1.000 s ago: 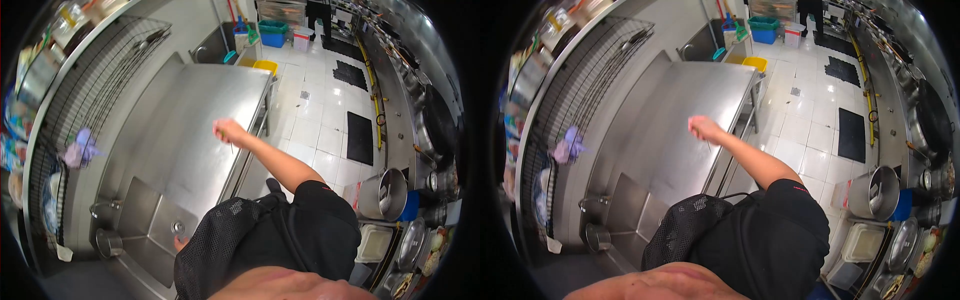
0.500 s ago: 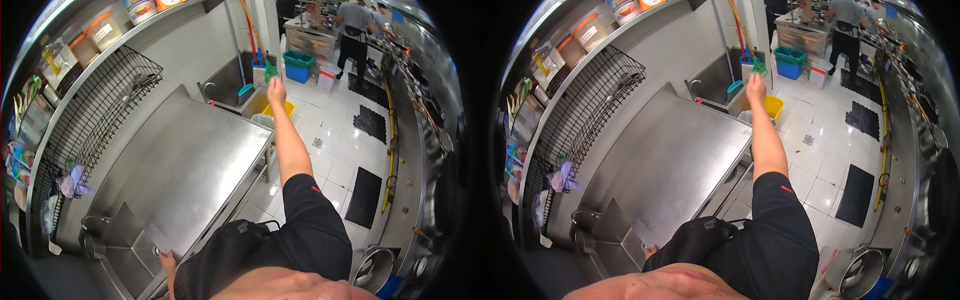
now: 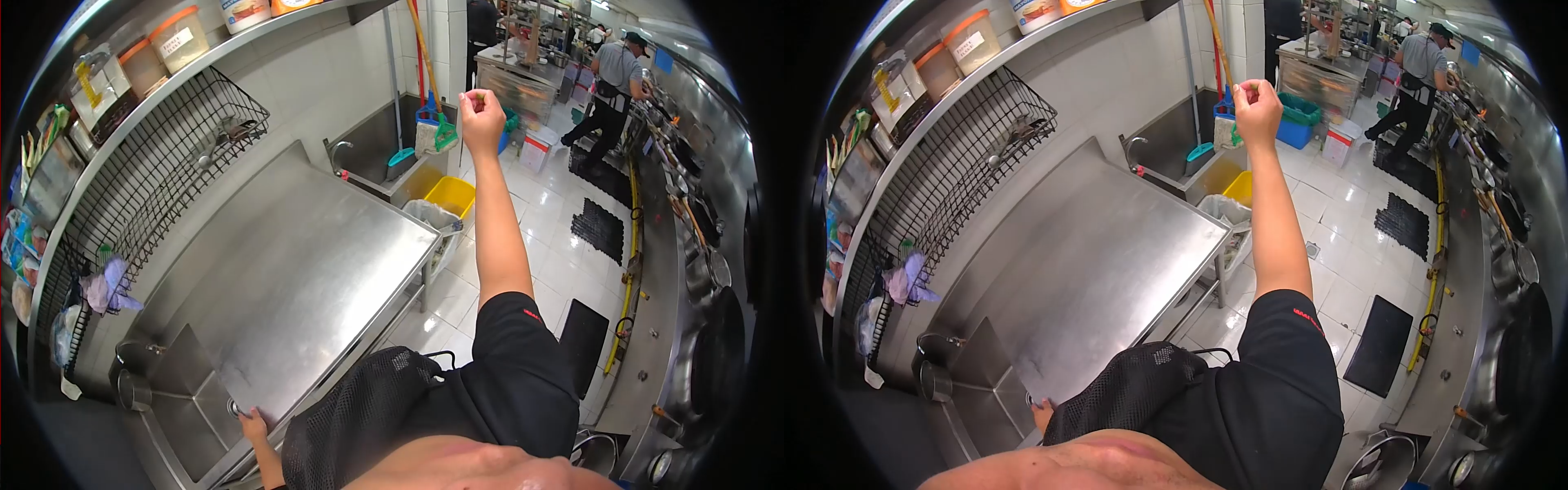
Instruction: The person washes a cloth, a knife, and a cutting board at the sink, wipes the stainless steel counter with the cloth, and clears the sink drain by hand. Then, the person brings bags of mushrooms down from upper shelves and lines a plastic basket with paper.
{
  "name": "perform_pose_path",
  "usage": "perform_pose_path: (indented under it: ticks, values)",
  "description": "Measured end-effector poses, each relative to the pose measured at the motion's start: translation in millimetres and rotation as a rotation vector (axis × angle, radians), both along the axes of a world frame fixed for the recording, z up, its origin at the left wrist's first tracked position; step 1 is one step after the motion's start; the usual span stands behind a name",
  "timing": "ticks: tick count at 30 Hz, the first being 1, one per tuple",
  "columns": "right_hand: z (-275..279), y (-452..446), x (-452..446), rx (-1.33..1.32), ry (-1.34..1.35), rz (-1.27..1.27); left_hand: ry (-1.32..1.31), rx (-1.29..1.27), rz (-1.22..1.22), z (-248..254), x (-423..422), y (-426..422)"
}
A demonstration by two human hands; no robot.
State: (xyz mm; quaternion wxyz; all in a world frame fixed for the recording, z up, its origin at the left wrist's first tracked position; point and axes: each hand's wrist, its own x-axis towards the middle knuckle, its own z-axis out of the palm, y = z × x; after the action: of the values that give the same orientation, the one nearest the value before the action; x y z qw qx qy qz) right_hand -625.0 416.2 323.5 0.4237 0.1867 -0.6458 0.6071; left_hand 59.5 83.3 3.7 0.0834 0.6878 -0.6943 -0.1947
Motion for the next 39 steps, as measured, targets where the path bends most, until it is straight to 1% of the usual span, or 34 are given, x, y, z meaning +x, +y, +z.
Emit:
perform_pose_path:
  ticks: [1, 2, 3, 5, 6, 7, 8, 9, 10, 11, 13, 14, 15, 16, 17, 18, 19, 20, 21, 22, 23, 24, 25, 27, 29, 30, 32, 33, 34, 35, 36, 37, 38, 39]
  values:
    - [-1, 3, 4, -0.068, 0.04, 0.013, -0.003, 0.001, -0.008, 3, -7, 5]
    - [-42, 1, -44, 0.271, 0.014, -0.052, -0.038, -0.006, -0.046, 9, -11, 11]
    - [-93, -3, -74, 0.842, -0.425, -0.178, -0.086, -0.019, -0.093, 19, -8, 13]
    - [-144, 1, -41, 1.07, -0.677, -0.141, -0.071, -0.024, -0.074, 12, 7, 4]
    - [-159, 5, -15, 0.999, -0.618, -0.068, -0.024, 0.001, -0.03, 5, -2, -1]
    - [-180, 9, 2, 1.015, -0.698, -0.019, -0.012, -0.011, -0.048, 5, -13, -5]
    - [-221, 16, 16, 0.901, -0.672, -0.012, -0.031, 0.049, 0.03, 10, -13, -8]
    - [-272, 27, 31, 0.689, -0.634, 0.052, -0.053, 0.111, 0.107, 18, -17, -7]
    - [-318, 35, 58, 0.668, -0.734, -0.084, -0.061, 0.106, 0.09, 24, -25, -3]
    - [-383, 50, 79, 0.884, -0.892, -0.102, -0.08, -0.01, 0.028, 35, -38, 3]
    - [-490, 100, 151, 1.261, -0.946, 0.03, -0.089, -0.23, -0.095, 52, -89, 24]
    - [-516, 125, 201, 1.255, -1.137, 0.058, -0.091, -0.338, -0.148, 60, -114, 38]
    - [-518, 148, 232, 1.522, -1.317, 0.358, -0.088, -0.337, -0.15, 74, -150, 59]
    - [-550, 170, 262, 1.561, -1.432, 0.657, -0.029, -0.221, -0.293, 92, -189, 81]
    - [-579, 180, 281, 1.044, -1.881, 0.487, 0.032, -0.1, -0.436, 100, -212, 97]
    - [-596, 186, 291, 0.456, -2.21, 0.277, 0.148, -0.061, -0.591, 75, -228, 97]
    - [-568, 191, 281, 0.961, -1.873, 0.267, 0.219, -0.265, -0.84, 36, -247, 92]
    - [-536, 199, 263, 1.406, -1.464, 0.248, 0.235, -0.265, -0.981, 0, -261, 85]
    - [-568, 198, 227, 0.626, -1.527, 0.024, 0.25, -0.259, -1.118, -4, -277, 97]
    - [-513, 195, 192, 0.492, -1.386, -0.087, 0.257, -0.24, -1.104, 0, -286, 110]
    - [-484, 190, 144, 0.313, -1.193, -0.198, 0.2, -0.198, -1.143, 9, -295, 121]
    - [-351, 176, 132, 0.113, -1.092, -0.093, 0.146, -0.16, -1.177, 12, -297, 127]
    - [-284, 170, 113, -0.036, -0.885, -0.031, 0.163, -0.158, -1.154, 10, -297, 127]
    - [-158, 156, 104, -0.021, -0.317, -0.051, 0.063, -0.107, -1.127, 7, -293, 118]
    - [-63, 138, 119, -0.112, -0.047, -0.055, 0.023, -0.104, -1.05, 8, -282, 110]
    - [-49, 128, 113, -0.106, -0.04, -0.04, -0.032, -0.101, -0.992, 10, -273, 106]
    - [-30, 107, 99, -0.209, 0.15, -0.08, -0.081, -0.098, -0.879, 12, -249, 92]
    - [-39, 98, 64, 0.006, 0.14, -0.11, -0.137, -0.093, -0.781, 11, -234, 84]
    - [-69, 86, 27, 0.224, 0.119, -0.141, -0.162, -0.129, -0.682, 6, -209, 72]
    - [-112, 70, 2, 0.482, -0.077, -0.352, -0.19, -0.164, -0.587, 1, -182, 60]
    - [-137, 57, -13, 0.732, -0.27, -0.565, -0.246, -0.116, -0.464, 20, -155, 52]
    - [-130, 52, -15, 0.725, -0.252, -0.565, -0.3, -0.313, -0.473, -38, -100, 11]
    - [-126, 47, -10, 0.641, -0.253, -0.471, -0.331, -0.184, -0.23, -11, -73, 2]
    - [-128, 44, -4, 0.559, -0.271, -0.376, -0.423, -0.133, 0.022, 34, -60, 23]
